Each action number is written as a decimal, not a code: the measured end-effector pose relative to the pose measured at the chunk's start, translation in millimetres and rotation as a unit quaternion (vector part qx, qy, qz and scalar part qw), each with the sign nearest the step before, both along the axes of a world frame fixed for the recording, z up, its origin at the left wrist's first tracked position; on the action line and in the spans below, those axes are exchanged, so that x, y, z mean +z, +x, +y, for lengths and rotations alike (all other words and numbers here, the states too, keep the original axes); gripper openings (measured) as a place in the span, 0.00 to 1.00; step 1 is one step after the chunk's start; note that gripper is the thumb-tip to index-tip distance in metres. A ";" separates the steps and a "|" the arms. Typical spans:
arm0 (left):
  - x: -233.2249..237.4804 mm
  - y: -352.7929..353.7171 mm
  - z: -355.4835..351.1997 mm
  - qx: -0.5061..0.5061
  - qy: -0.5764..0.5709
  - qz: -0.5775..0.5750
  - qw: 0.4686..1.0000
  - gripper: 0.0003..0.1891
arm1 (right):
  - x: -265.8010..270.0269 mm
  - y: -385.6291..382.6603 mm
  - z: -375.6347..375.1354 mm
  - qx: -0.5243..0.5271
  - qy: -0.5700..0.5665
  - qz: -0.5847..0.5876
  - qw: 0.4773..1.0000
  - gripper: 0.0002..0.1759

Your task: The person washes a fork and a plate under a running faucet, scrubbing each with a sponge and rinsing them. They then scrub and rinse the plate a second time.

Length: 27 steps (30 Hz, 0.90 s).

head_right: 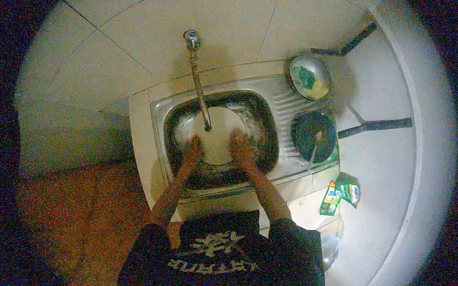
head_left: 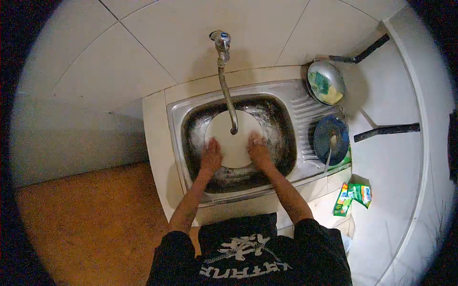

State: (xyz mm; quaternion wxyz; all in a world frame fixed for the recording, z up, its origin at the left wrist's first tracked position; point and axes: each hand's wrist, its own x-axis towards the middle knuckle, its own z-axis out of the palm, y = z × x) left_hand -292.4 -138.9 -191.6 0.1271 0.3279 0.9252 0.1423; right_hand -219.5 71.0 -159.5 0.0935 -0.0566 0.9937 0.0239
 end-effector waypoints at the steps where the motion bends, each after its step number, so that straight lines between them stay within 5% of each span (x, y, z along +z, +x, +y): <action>1: -2.7 6.0 3.7 -0.001 0.000 0.001 1.000 0.27 | -1.2 -6.7 1.2 -0.055 -0.059 0.051 0.995 0.31; 3: 14.0 23.0 16.8 -0.119 -0.085 0.080 0.986 0.28 | 15.5 -14.6 -5.4 -0.109 -0.116 0.102 0.982 0.30; 5: 34.5 30.8 31.4 -0.136 -0.074 0.043 0.987 0.28 | 50.1 -16.5 -20.6 -0.013 0.048 -0.018 0.999 0.30; 7: 45.6 29.0 36.6 -0.153 -0.060 0.007 0.986 0.29 | 19.0 -4.0 -20.8 0.006 -0.023 -0.010 1.000 0.30; 10: 45.4 8.5 20.0 -0.090 -0.042 -0.026 0.995 0.30 | 4.2 4.0 -3.4 0.037 -0.104 0.011 0.994 0.29; 12: 43.0 -5.3 10.0 0.006 0.033 0.066 0.997 0.30 | 5.1 -1.6 3.7 -0.060 -0.029 0.030 0.997 0.30; 14: 37.5 -8.8 9.9 0.017 -0.038 0.002 0.999 0.31 | -1.9 -12.7 1.5 -0.099 -0.095 -0.032 0.990 0.29; 17: 29.5 2.8 21.0 0.002 0.010 0.044 0.999 0.31 | -15.6 -16.5 -14.0 -0.159 -0.176 0.117 0.964 0.29; 19: 26.7 16.7 28.0 -0.059 0.015 -0.041 0.997 0.31 | -20.8 -13.2 -26.5 0.007 -0.055 0.099 0.994 0.28; 23: 55.4 -1.7 16.8 -0.119 -0.046 -0.101 0.987 0.30 | 7.4 -11.5 -42.6 -0.005 -0.175 0.061 0.983 0.26; 25: 28.0 -11.7 4.2 -0.038 -0.024 0.096 0.994 0.28 | -1.9 -16.6 -25.7 -0.009 -0.174 0.086 0.981 0.26; 27: 38.8 -18.0 7.6 -0.016 -0.010 0.034 0.999 0.28 | -11.4 -18.8 -21.8 -0.009 -0.173 0.109 0.979 0.27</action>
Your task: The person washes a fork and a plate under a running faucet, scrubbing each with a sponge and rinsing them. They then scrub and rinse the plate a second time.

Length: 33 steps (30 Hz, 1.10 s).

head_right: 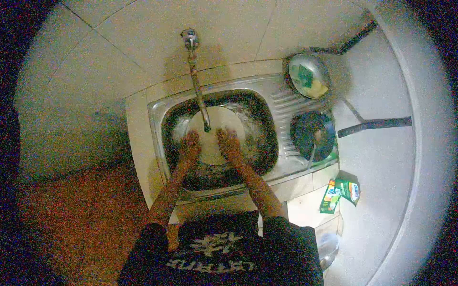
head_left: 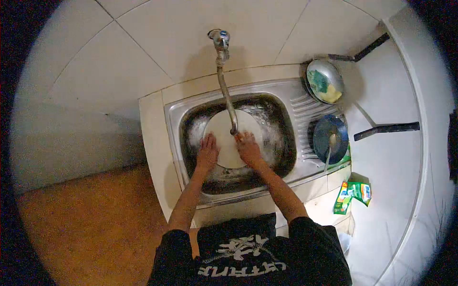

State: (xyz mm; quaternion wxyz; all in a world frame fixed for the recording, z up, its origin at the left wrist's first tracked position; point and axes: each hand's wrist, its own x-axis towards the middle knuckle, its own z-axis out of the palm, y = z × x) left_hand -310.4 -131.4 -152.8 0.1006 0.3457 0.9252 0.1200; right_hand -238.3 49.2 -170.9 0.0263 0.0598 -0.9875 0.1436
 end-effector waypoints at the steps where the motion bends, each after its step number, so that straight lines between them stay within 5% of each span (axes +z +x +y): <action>1: 6.3 -2.8 1.6 0.023 0.015 -0.060 0.998 0.28 | -4.7 -3.6 -2.6 -0.015 0.010 0.024 1.000 0.27; 5: -10.8 15.6 10.3 0.011 -0.009 0.014 1.000 0.29 | -8.7 -3.8 -27.2 -0.053 0.091 0.011 0.994 0.27; 11: -15.1 23.9 4.0 -0.103 -0.047 0.019 0.993 0.32 | 9.3 7.4 -14.9 0.014 0.046 -0.054 0.997 0.29; 13: 9.6 13.5 6.9 0.053 -0.023 0.009 0.998 0.35 | 23.0 -0.5 -6.4 -0.026 0.013 -0.078 0.997 0.30; 18: 17.0 9.7 1.0 0.081 -0.069 0.064 0.992 0.39 | -9.7 -11.1 -20.9 -0.134 -0.022 0.008 0.991 0.33; 20: 5.6 31.3 4.6 0.112 -0.077 0.030 0.990 0.40 | -9.6 -2.5 -35.1 -0.082 0.037 -0.037 0.995 0.35; 23: -8.2 51.0 3.8 0.108 -0.143 0.046 0.983 0.41 | 13.9 -6.9 -40.0 0.007 -0.020 -0.093 0.995 0.34; 25: 9.1 51.1 5.5 0.091 -0.161 -0.047 0.982 0.43 | 27.4 -7.9 -26.4 0.044 -0.034 -0.088 0.995 0.34; 27: 4.0 42.1 -1.9 0.088 -0.156 0.009 0.984 0.42 | 29.5 -6.3 -8.4 0.080 -0.046 -0.080 0.992 0.34; 31: -5.4 16.7 -7.9 0.094 -0.111 0.105 0.984 0.41 | 5.2 -5.0 18.0 -0.054 0.099 -0.119 0.986 0.35; 33: 3.9 14.7 2.7 0.112 -0.119 0.070 0.984 0.41 | -0.9 -0.8 28.4 -0.124 -0.068 -0.023 0.990 0.36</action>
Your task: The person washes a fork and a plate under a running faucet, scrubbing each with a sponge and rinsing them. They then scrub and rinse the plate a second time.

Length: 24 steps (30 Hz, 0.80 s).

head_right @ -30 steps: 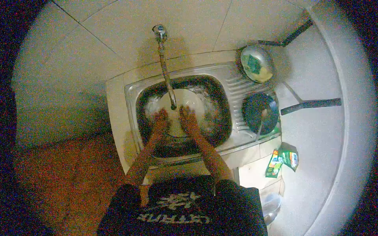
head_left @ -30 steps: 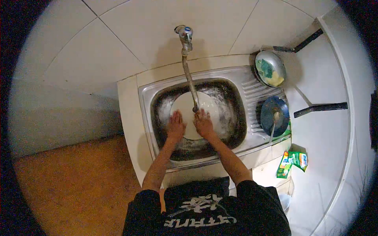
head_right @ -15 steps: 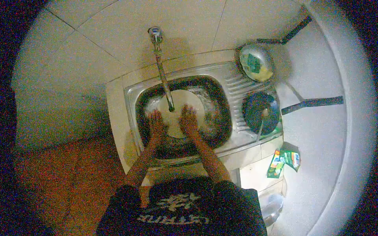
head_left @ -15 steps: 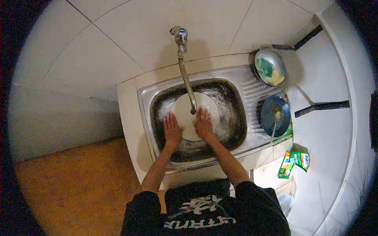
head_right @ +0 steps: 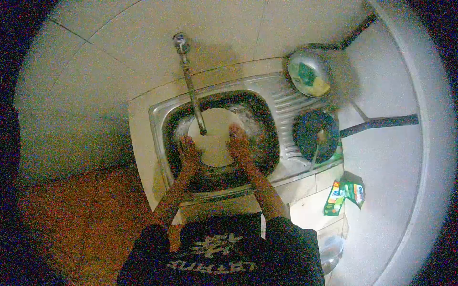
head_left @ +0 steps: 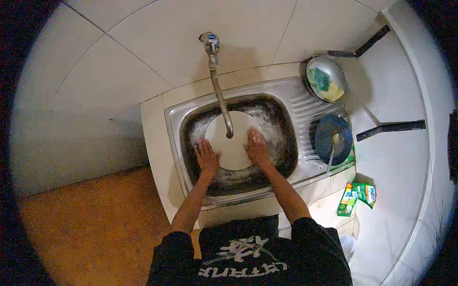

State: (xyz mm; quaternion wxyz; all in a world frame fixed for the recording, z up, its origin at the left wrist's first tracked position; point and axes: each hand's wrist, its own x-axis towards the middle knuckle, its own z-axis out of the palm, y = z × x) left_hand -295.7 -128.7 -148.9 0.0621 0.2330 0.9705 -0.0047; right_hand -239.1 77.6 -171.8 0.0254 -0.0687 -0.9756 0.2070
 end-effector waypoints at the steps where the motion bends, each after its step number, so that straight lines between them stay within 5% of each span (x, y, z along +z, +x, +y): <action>1: 3.6 0.2 5.0 0.025 -0.002 -0.033 0.999 0.41 | -3.5 4.3 -0.5 -0.004 0.000 -0.001 1.000 0.36; 10: -5.1 26.2 6.6 -0.021 -0.017 -0.041 0.999 0.41 | -17.3 33.3 -5.8 0.063 0.101 -0.072 0.990 0.38; 13: -10.2 21.3 -3.8 -0.053 0.034 -0.038 0.997 0.40 | 4.7 22.4 14.3 0.033 0.135 -0.041 0.989 0.38; 15: -2.9 16.1 -4.7 -0.052 0.037 -0.044 0.997 0.39 | 10.9 16.3 15.8 -0.095 0.094 -0.080 0.988 0.38; 19: 1.6 18.8 5.6 -0.009 0.059 -0.067 0.996 0.38 | 17.3 16.2 6.7 -0.104 0.054 -0.058 0.991 0.38; 22: 2.5 23.7 5.9 -0.098 0.039 -0.030 0.994 0.36 | -6.0 23.2 -9.5 -0.065 0.031 -0.110 0.991 0.38; 24: 2.2 29.1 5.3 -0.135 0.024 -0.050 0.989 0.34 | -9.8 27.9 -19.8 0.083 0.184 -0.017 0.979 0.37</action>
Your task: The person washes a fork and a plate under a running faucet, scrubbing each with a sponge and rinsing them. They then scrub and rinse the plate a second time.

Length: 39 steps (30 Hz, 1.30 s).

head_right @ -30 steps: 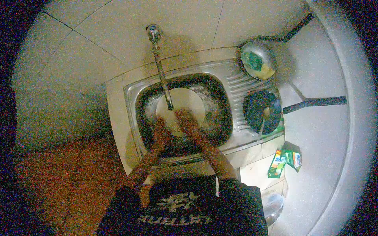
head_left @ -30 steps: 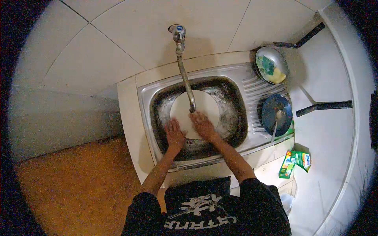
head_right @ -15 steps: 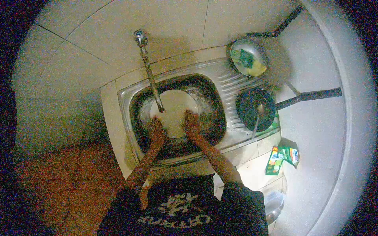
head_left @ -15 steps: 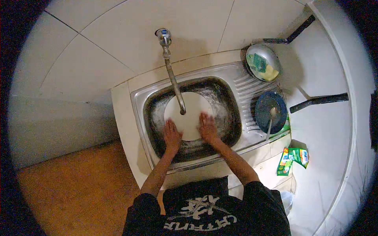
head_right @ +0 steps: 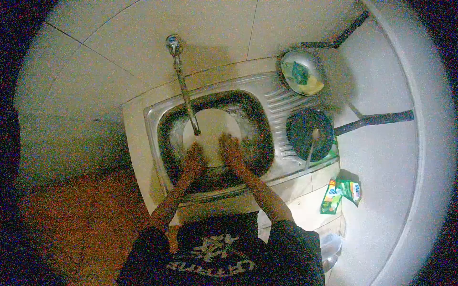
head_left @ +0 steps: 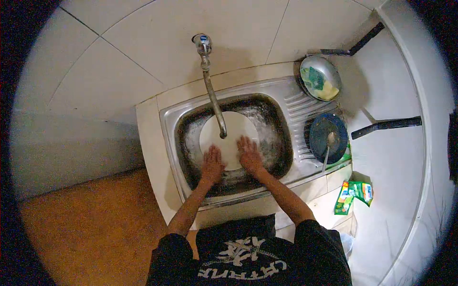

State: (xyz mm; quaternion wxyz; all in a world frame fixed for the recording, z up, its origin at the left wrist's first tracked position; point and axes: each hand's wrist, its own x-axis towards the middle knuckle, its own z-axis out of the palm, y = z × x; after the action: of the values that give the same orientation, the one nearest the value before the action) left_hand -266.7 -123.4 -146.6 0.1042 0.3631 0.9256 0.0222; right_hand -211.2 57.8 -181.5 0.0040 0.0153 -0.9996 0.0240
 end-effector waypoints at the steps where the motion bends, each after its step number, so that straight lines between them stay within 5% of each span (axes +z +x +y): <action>1: 0.2 3.4 -0.2 -0.041 -0.016 -0.018 0.999 0.32 | -2.1 0.4 -5.0 0.000 -0.001 0.001 1.000 0.37; 4: -9.8 18.4 0.6 -0.141 -0.002 -0.099 0.985 0.29 | 1.5 0.0 -12.2 0.004 -0.123 -0.074 0.990 0.36; 5: -57.3 33.0 -8.3 -0.197 -0.009 0.049 0.979 0.27 | 22.1 -1.2 -10.1 0.052 -0.097 -0.091 0.990 0.35; 8: -10.4 31.2 7.2 -0.185 0.033 -0.100 0.977 0.28 | 33.0 0.0 5.4 0.131 -0.025 -0.082 0.988 0.34; 10: 2.1 29.7 6.6 -0.209 0.052 -0.069 0.974 0.29 | 16.9 4.0 23.7 0.164 0.022 -0.058 0.985 0.33; 12: -0.5 31.4 6.3 -0.231 0.071 -0.034 0.970 0.30 | -8.8 0.2 37.8 0.037 -0.053 -0.035 0.997 0.32; 15: -16.2 40.4 13.7 -0.234 0.131 -0.120 0.956 0.31 | 37.8 -1.4 39.1 0.018 -0.050 0.006 0.999 0.29; 18: -27.6 41.7 24.5 -0.246 0.101 -0.100 0.959 0.32 | 6.5 0.6 29.7 -0.064 -0.046 0.019 0.997 0.28; 20: -40.9 38.3 26.0 -0.214 0.039 -0.054 0.975 0.33 | 1.0 -6.9 32.8 -0.130 -0.053 -0.047 0.989 0.29; 22: 24.9 21.8 34.0 -0.155 0.015 -0.060 0.986 0.32 | 1.4 -16.9 40.8 -0.197 -0.059 -0.112 0.972 0.30; 24: 45.6 10.6 29.8 -0.097 -0.011 -0.065 0.993 0.32 | -0.5 -23.7 47.7 -0.333 -0.378 -0.158 0.849 0.31; 25: 36.1 5.4 22.2 -0.033 0.007 -0.029 0.999 0.31 | -20.7 -19.3 47.5 -0.334 -0.378 -0.156 0.849 0.31; 26: 30.1 0.7 14.5 0.033 0.024 0.006 0.999 0.30 | -68.2 -9.0 46.9 -0.267 -0.264 0.029 0.926 0.31; 27: 28.5 -4.2 8.9 0.034 0.024 0.007 0.999 0.30 | -95.3 -4.1 47.1 -0.183 -0.134 0.213 0.950 0.32; 28: 27.3 -9.3 3.8 0.102 0.044 0.009 0.994 0.30 | -74.2 -10.1 45.5 -0.181 -0.134 0.213 0.951 0.32; 29: 25.5 -13.2 -2.7 0.169 0.063 0.012 0.983 0.30 | -32.6 -20.9 41.4 -0.288 -0.261 0.095 0.916 0.33; 30: 7.4 -16.2 -13.2 0.171 0.062 0.013 0.983 0.30 | -7.5 -27.8 37.4 -0.382 -0.377 -0.028 0.843 0.34; 32: -38.2 -22.3 -32.0 0.127 0.143 -0.035 0.981 0.31 | -18.8 -22.8 36.5 -0.368 -0.367 -0.001 0.855 0.34; 35: -30.9 -24.2 -18.4 0.149 0.276 -0.125 0.941 0.31 | -64.3 -16.8 45.7 -0.362 -0.338 0.000 0.869 0.33; 37: -7.3 -20.3 -6.9 0.144 0.251 -0.108 0.951 0.31 | -68.9 -13.2 49.4 -0.370 -0.318 -0.027 0.873 0.32; 39: -9.3 -18.9 -3.0 0.138 0.225 -0.093 0.960 0.31 | -42.9 -15.8 47.7 -0.330 -0.413 0.005 0.849 0.27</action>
State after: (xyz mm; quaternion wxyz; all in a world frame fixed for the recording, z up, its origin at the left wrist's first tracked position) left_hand -285.6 -126.4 -156.0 0.1014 0.2425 0.9241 0.2773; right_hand -227.0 105.6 -224.4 0.0221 -0.3180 -0.8440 0.4314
